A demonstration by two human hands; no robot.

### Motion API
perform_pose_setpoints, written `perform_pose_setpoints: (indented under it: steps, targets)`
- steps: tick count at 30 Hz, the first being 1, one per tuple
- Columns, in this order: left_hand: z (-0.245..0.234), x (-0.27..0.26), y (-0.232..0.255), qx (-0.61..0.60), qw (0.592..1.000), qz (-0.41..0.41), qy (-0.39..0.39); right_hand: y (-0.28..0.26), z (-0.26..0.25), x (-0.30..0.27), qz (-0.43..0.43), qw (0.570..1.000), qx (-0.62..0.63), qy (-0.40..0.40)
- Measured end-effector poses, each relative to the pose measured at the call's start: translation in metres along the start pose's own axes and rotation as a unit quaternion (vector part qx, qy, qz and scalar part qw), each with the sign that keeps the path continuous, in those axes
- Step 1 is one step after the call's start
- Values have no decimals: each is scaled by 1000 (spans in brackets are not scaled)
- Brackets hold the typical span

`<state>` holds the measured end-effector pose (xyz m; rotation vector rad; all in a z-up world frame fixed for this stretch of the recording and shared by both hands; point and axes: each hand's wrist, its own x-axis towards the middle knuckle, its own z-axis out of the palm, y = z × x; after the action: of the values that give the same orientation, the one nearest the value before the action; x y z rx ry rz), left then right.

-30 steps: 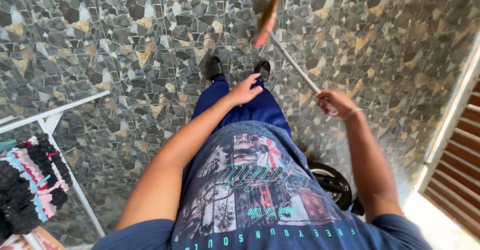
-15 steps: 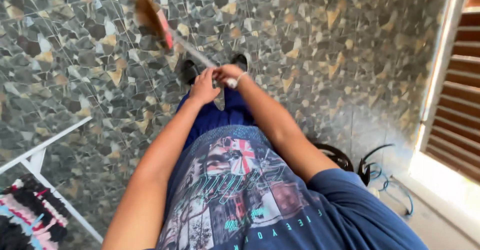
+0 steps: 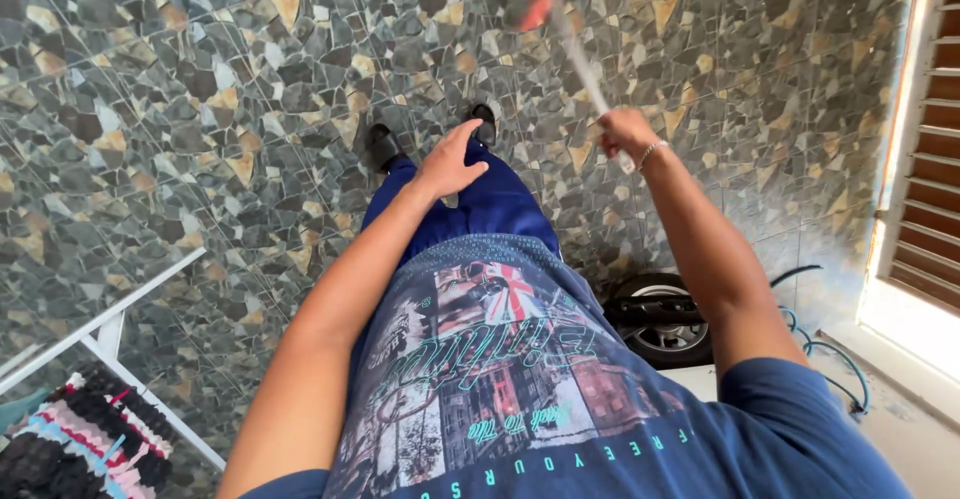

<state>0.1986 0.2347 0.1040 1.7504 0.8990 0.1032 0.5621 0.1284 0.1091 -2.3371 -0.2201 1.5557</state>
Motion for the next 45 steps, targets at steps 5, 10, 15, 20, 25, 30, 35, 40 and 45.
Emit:
perform_pose_setpoints:
  steps: [5, 10, 15, 20, 25, 30, 35, 40, 45]
  targets:
    - [17, 11, 22, -4, 997, 6, -72, 31, 76, 14, -111, 953, -83, -270]
    - [40, 28, 12, 22, 994, -36, -103, 53, 185, 104, 87, 934, 207, -277]
    - [47, 44, 9, 15, 992, -55, -114, 49, 63, 101, 51, 963, 159, -211]
    - [37, 52, 35, -28, 996, -41, -72, 30, -66, 84, 129, 956, 242, -106]
    - [39, 52, 33, -37, 998, -31, -30, 18, -64, 36, -22, 998, -6, -56]
    - [31, 64, 20, -51, 999, 4, -5, -44, 51, 20, -19, 987, 9, -162]
    - [10, 79, -15, -12, 1000, -13, -22, -61, 209, 107, -99, 966, 72, -229]
    - [-60, 98, -38, -28, 998, -47, -21, -141, 156, 115, 74, 930, 262, -246]
    - [-106, 113, -56, -80, 995, -61, -26, -104, 22, 170, 114, 889, 360, -259]
